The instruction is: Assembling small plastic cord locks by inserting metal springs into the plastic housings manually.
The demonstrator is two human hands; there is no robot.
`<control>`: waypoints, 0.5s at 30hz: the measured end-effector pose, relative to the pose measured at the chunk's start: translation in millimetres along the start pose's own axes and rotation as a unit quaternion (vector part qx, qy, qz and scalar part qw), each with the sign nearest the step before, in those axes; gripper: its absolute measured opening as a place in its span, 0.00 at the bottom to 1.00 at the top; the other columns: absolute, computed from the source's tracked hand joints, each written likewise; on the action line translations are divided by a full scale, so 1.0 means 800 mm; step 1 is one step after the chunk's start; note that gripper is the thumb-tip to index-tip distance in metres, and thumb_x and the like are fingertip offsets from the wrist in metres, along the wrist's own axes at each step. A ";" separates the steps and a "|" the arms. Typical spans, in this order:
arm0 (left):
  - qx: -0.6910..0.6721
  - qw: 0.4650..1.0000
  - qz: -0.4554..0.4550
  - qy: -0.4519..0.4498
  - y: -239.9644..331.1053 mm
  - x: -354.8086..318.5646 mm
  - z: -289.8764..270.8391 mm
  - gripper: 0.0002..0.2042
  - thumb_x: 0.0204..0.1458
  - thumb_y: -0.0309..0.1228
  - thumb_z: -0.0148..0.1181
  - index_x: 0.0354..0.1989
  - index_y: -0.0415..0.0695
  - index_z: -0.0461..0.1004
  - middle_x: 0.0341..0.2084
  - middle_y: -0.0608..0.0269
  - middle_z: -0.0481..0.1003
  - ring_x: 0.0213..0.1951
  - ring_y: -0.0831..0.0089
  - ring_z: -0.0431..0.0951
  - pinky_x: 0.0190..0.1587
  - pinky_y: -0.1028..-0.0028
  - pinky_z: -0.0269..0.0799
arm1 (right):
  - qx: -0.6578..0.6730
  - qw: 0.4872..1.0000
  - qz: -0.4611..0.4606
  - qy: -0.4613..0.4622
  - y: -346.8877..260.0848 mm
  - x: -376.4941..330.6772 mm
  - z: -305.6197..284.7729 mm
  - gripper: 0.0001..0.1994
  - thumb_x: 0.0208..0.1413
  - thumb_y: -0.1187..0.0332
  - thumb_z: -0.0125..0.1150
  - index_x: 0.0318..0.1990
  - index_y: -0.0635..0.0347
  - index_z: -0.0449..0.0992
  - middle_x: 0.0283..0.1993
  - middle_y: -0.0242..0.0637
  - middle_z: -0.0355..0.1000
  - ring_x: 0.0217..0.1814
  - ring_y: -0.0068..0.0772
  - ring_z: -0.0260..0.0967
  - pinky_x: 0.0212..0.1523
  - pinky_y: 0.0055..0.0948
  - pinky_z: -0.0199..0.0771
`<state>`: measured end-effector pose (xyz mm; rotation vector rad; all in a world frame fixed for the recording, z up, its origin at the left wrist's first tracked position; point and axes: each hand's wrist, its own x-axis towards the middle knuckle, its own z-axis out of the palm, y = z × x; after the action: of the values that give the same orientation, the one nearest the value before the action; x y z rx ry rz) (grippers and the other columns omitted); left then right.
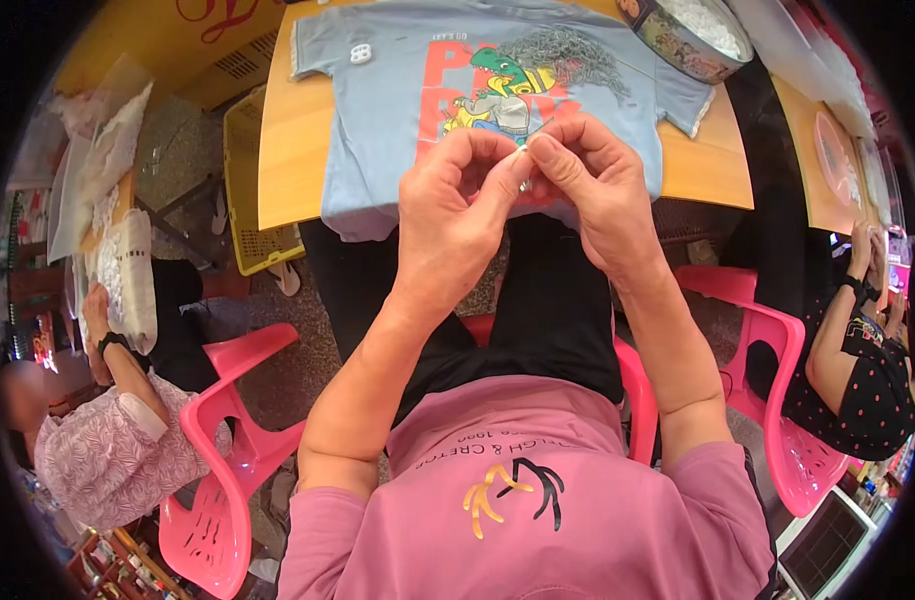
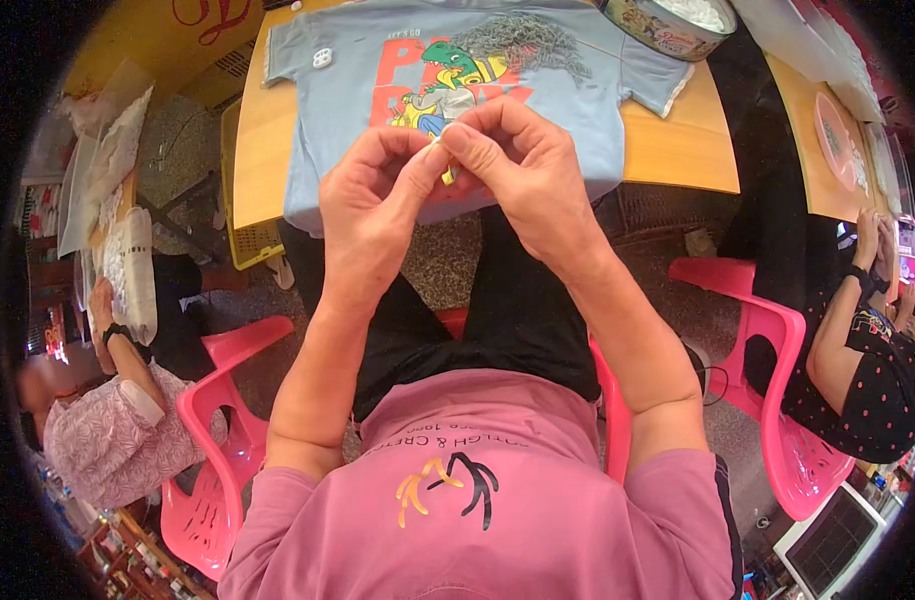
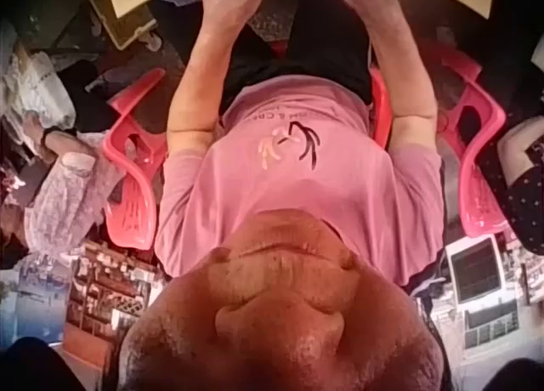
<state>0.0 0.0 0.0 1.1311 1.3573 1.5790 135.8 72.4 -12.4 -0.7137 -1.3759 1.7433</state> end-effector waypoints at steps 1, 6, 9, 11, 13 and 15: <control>-0.013 1.000 -0.021 -0.003 0.000 0.004 0.001 0.07 0.58 0.26 0.59 0.37 0.34 0.73 0.29 0.63 0.77 0.31 0.79 0.79 0.35 0.78 0.78 | 0.011 1.000 0.008 0.006 0.002 0.002 -0.001 0.09 0.60 0.66 0.62 0.39 0.63 0.75 0.32 0.30 0.74 0.30 0.17 0.69 0.35 0.18 0.74; -0.054 0.997 -0.051 -0.018 -0.016 0.018 0.002 0.08 0.58 0.28 0.60 0.37 0.35 0.73 0.29 0.64 0.77 0.31 0.79 0.79 0.34 0.78 0.77 | -0.012 0.999 0.021 0.043 0.010 0.014 -0.007 0.08 0.61 0.67 0.61 0.40 0.63 0.75 0.33 0.30 0.74 0.31 0.17 0.69 0.34 0.18 0.75; -0.091 0.995 -0.039 -0.005 -0.016 0.019 -0.002 0.08 0.59 0.29 0.59 0.38 0.35 0.72 0.30 0.64 0.77 0.31 0.80 0.78 0.34 0.79 0.76 | -0.021 0.999 0.019 0.025 -0.008 0.014 -0.005 0.09 0.61 0.67 0.60 0.41 0.64 0.74 0.33 0.30 0.73 0.31 0.17 0.69 0.33 0.19 0.75; -0.109 0.993 -0.050 -0.020 -0.013 0.018 -0.008 0.09 0.59 0.31 0.59 0.39 0.36 0.72 0.30 0.65 0.76 0.31 0.82 0.76 0.35 0.80 0.74 | -0.048 0.998 0.013 -0.029 -0.019 0.015 -0.008 0.09 0.62 0.68 0.59 0.43 0.66 0.74 0.34 0.31 0.74 0.32 0.17 0.69 0.35 0.18 0.75; -0.104 0.992 -0.064 -0.030 -0.004 0.016 -0.012 0.09 0.60 0.31 0.59 0.39 0.37 0.72 0.29 0.66 0.75 0.31 0.82 0.75 0.35 0.80 0.73 | -0.100 0.994 -0.015 -0.050 -0.026 0.014 -0.012 0.09 0.62 0.69 0.59 0.43 0.66 0.74 0.34 0.31 0.74 0.33 0.18 0.69 0.35 0.20 0.74; -0.098 0.991 -0.076 -0.041 0.001 0.014 -0.016 0.09 0.60 0.31 0.58 0.39 0.37 0.72 0.28 0.67 0.75 0.32 0.83 0.74 0.36 0.80 0.73 | -0.151 0.985 -0.046 -0.070 -0.032 0.015 -0.016 0.08 0.62 0.70 0.59 0.43 0.67 0.74 0.34 0.31 0.74 0.34 0.18 0.69 0.36 0.21 0.73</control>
<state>-15.3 5.9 2.2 0.9404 1.1768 1.5026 146.0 91.9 9.6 -0.6866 -1.7670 1.5537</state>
